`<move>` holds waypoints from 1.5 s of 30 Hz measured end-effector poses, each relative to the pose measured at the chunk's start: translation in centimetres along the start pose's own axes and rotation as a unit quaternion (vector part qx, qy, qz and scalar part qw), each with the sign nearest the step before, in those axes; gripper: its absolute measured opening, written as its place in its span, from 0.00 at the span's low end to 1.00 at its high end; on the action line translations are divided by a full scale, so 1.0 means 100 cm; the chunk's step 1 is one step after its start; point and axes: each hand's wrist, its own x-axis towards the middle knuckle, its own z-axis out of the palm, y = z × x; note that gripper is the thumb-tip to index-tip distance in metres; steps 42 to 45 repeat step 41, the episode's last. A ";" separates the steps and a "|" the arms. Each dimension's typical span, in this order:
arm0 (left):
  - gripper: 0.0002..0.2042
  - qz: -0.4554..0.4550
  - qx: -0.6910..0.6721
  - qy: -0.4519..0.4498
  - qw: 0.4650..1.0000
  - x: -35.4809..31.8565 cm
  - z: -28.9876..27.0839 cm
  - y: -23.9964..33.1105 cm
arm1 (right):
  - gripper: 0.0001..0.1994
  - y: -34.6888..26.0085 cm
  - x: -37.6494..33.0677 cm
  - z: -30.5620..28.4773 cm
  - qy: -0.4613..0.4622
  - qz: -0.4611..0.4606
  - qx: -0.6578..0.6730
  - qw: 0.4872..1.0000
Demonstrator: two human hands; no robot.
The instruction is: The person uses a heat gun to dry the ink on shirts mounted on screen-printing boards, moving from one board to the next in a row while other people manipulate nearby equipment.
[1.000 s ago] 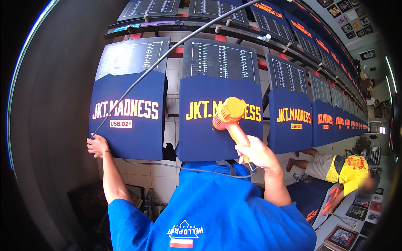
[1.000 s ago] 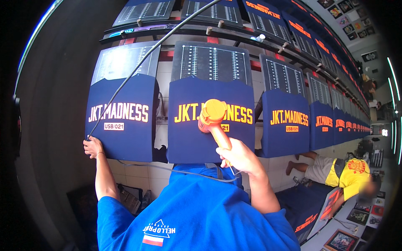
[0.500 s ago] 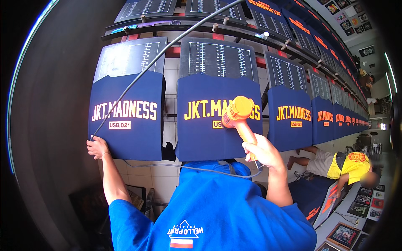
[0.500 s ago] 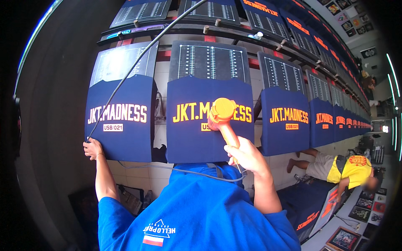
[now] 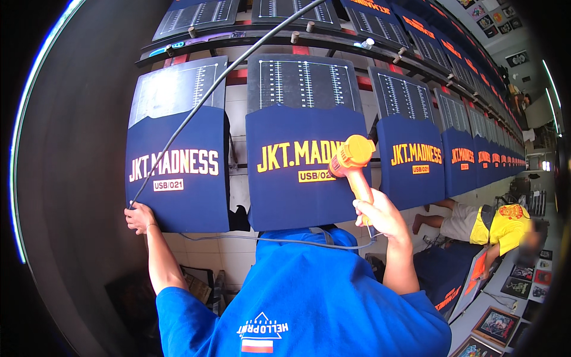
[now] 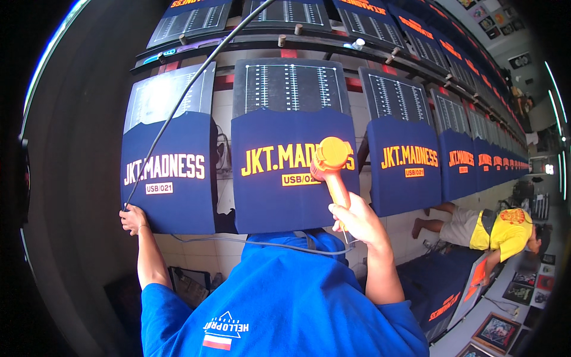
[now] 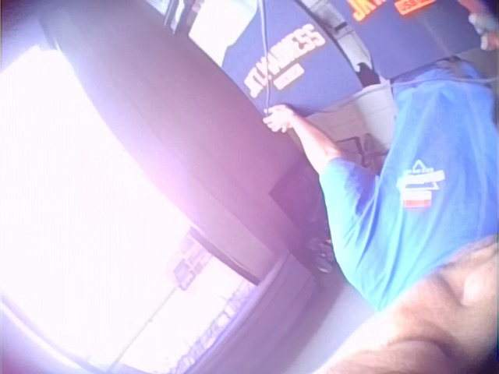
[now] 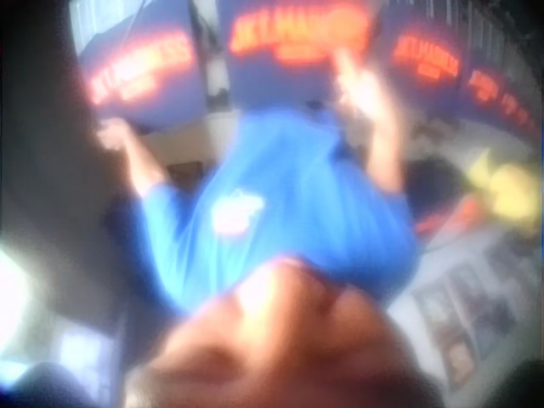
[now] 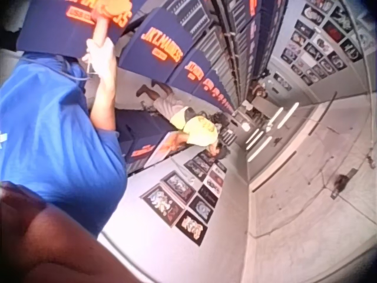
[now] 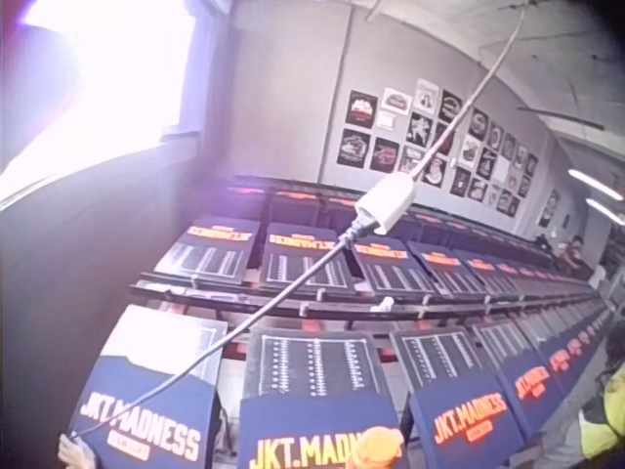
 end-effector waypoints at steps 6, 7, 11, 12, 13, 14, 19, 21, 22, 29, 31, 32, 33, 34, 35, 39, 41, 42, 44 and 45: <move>0.24 -0.007 -0.018 0.001 1.000 0.007 0.007 -0.004 | 0.10 0.002 -0.005 -0.009 0.008 0.000 0.008 1.000; 0.23 -0.009 -0.029 -0.004 1.000 0.009 0.006 -0.006 | 0.10 0.001 -0.006 -0.011 0.003 0.001 0.008 1.000; 0.22 -0.021 -0.071 -0.023 0.997 0.009 0.000 -0.008 | 0.11 0.002 -0.008 -0.017 0.013 0.008 0.016 1.000; 0.21 -0.022 -0.073 -0.025 0.997 0.009 0.000 -0.010 | 0.11 0.001 -0.008 -0.018 0.014 0.004 0.014 1.000; 0.21 -0.025 -0.074 -0.028 0.997 0.009 0.003 -0.013 | 0.11 0.000 -0.009 -0.018 0.014 -0.001 0.011 1.000; 0.21 -0.028 -0.074 -0.026 0.997 0.011 -0.001 -0.014 | 0.11 0.001 -0.008 -0.016 0.010 -0.005 0.010 1.000; 0.20 0.025 -0.076 -0.085 0.993 0.039 0.003 -0.031 | 0.10 0.006 0.000 -0.001 -0.039 -0.004 0.064 0.997; 0.20 0.063 -0.090 -0.127 0.986 0.054 0.006 -0.038 | 0.10 0.002 0.007 0.018 -0.064 -0.009 0.089 0.994; 0.20 0.100 -0.089 -0.128 0.983 0.064 0.005 -0.043 | 0.10 -0.001 0.013 0.031 -0.087 -0.015 0.097 0.991; 0.24 0.205 -0.022 -0.184 0.961 0.102 -0.006 -0.056 | 0.16 -0.033 0.057 0.141 -0.222 -0.024 0.142 0.965; 0.23 0.282 0.006 -0.220 0.934 0.115 -0.005 -0.062 | 0.16 -0.044 0.066 0.175 -0.217 -0.039 0.125 0.967; 0.22 0.283 -0.026 -0.234 0.930 0.119 -0.005 -0.060 | 0.15 -0.050 0.070 0.190 -0.206 -0.046 0.125 0.969; 0.21 0.284 -0.058 -0.251 0.924 0.121 -0.004 -0.060 | 0.15 -0.054 0.072 0.205 -0.192 -0.051 0.126 0.972; 0.20 0.293 -0.066 -0.247 0.921 0.125 -0.004 -0.058 | 0.14 -0.059 0.074 0.220 -0.177 -0.056 0.127 0.974; 0.20 0.310 -0.068 -0.250 0.915 0.123 -0.011 -0.048 | 0.14 -0.074 0.068 0.232 -0.147 -0.053 0.114 0.981; 0.18 0.368 -0.099 -0.232 0.895 0.169 -0.003 -0.033 | 0.13 -0.087 0.066 0.279 -0.093 -0.067 0.131 0.985; 0.18 0.390 -0.102 -0.218 0.889 0.195 0.006 -0.028 | 0.14 -0.083 0.072 0.296 -0.040 -0.062 0.143 0.987; 0.18 0.390 -0.102 -0.218 0.889 0.195 0.006 -0.028 | 0.14 -0.083 0.072 0.296 -0.040 -0.062 0.143 0.987; 0.18 0.390 -0.102 -0.218 0.889 0.195 0.006 -0.028 | 0.14 -0.083 0.072 0.296 -0.040 -0.062 0.143 0.987; 0.18 0.390 -0.102 -0.218 0.889 0.195 0.006 -0.028 | 0.14 -0.083 0.072 0.296 -0.040 -0.062 0.143 0.987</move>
